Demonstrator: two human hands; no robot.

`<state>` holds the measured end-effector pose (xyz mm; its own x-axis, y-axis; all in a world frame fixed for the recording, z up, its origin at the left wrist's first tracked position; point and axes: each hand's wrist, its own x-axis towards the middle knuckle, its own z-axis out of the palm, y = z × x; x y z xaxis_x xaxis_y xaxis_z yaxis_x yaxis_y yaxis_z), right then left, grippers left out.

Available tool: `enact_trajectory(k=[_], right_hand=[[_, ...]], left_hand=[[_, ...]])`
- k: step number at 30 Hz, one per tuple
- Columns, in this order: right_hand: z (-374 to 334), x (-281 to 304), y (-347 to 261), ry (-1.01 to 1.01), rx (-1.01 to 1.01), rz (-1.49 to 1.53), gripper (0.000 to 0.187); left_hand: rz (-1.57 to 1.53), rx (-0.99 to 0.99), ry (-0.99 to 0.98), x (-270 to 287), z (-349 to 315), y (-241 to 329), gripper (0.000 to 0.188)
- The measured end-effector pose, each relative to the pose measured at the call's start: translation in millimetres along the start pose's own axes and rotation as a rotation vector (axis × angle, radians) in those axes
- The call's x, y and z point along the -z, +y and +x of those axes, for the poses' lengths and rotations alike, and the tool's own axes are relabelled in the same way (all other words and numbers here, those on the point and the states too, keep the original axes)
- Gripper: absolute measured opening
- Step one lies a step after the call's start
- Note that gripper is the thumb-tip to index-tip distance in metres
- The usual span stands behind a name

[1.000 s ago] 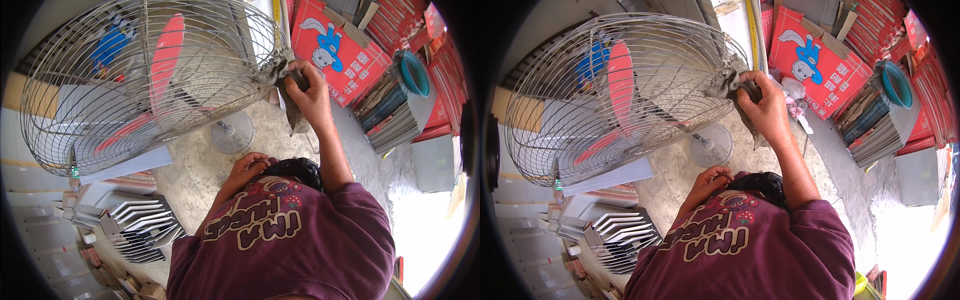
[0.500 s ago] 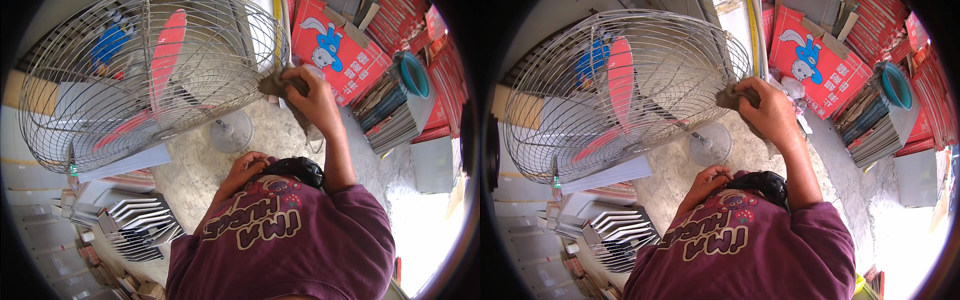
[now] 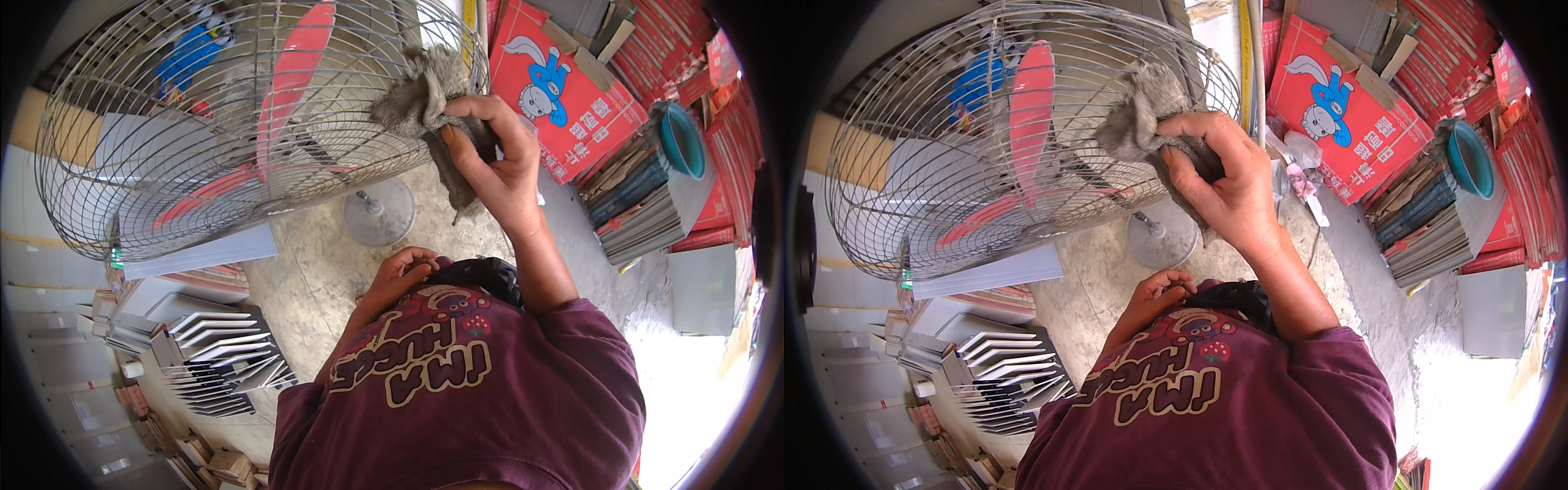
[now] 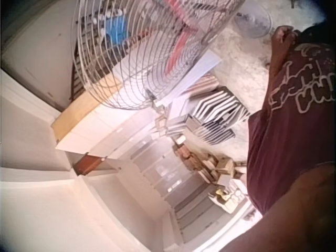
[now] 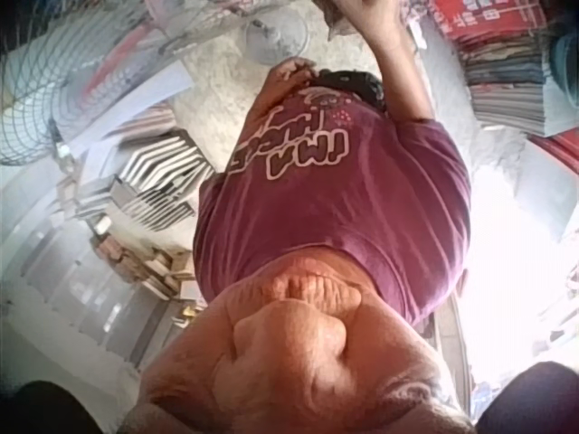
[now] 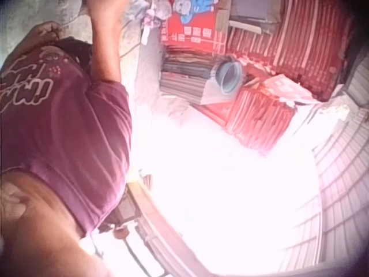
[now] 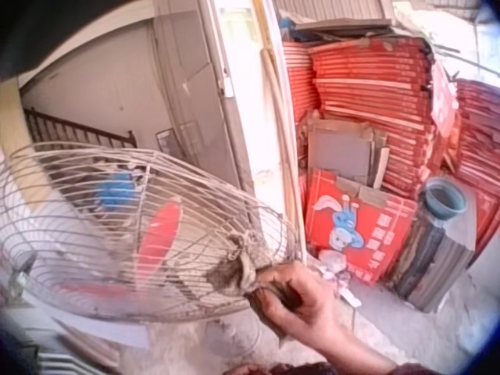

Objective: The person wipes a grey cloth near a fan, then holds the cloth up to view, and places it onto a stack of rectangular white panels one by one.

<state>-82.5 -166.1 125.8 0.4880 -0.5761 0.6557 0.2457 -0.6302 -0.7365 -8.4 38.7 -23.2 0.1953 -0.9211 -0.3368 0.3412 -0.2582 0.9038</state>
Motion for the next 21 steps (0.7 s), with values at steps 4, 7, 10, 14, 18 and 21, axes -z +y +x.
enact_trajectory(k=[4,7,10,14,18,21], right_hand=[[-14,-5,14,-0.011,-0.227,0.004,0.021],[-19,-4,21,-0.021,-0.212,-0.060,0.020],[-26,-4,34,-0.036,-0.259,-0.079,0.020],[-38,-2,53,-0.119,-0.364,-0.205,0.020],[-49,1,67,-0.285,-0.467,-0.361,0.022],[-50,1,61,-0.326,-0.474,-0.363,0.023]], left_hand=[[0.014,0.019,0.012,-1,-1,1,0.029],[0.024,0.029,0.010,-1,0,-1,0.029],[0.027,0.022,0.000,-3,2,-1,0.028],[0.023,0.019,-0.009,-3,4,-4,0.025],[0.025,0.020,-0.019,-5,6,-1,0.025],[0.025,0.022,-0.018,-5,5,-2,0.025]])
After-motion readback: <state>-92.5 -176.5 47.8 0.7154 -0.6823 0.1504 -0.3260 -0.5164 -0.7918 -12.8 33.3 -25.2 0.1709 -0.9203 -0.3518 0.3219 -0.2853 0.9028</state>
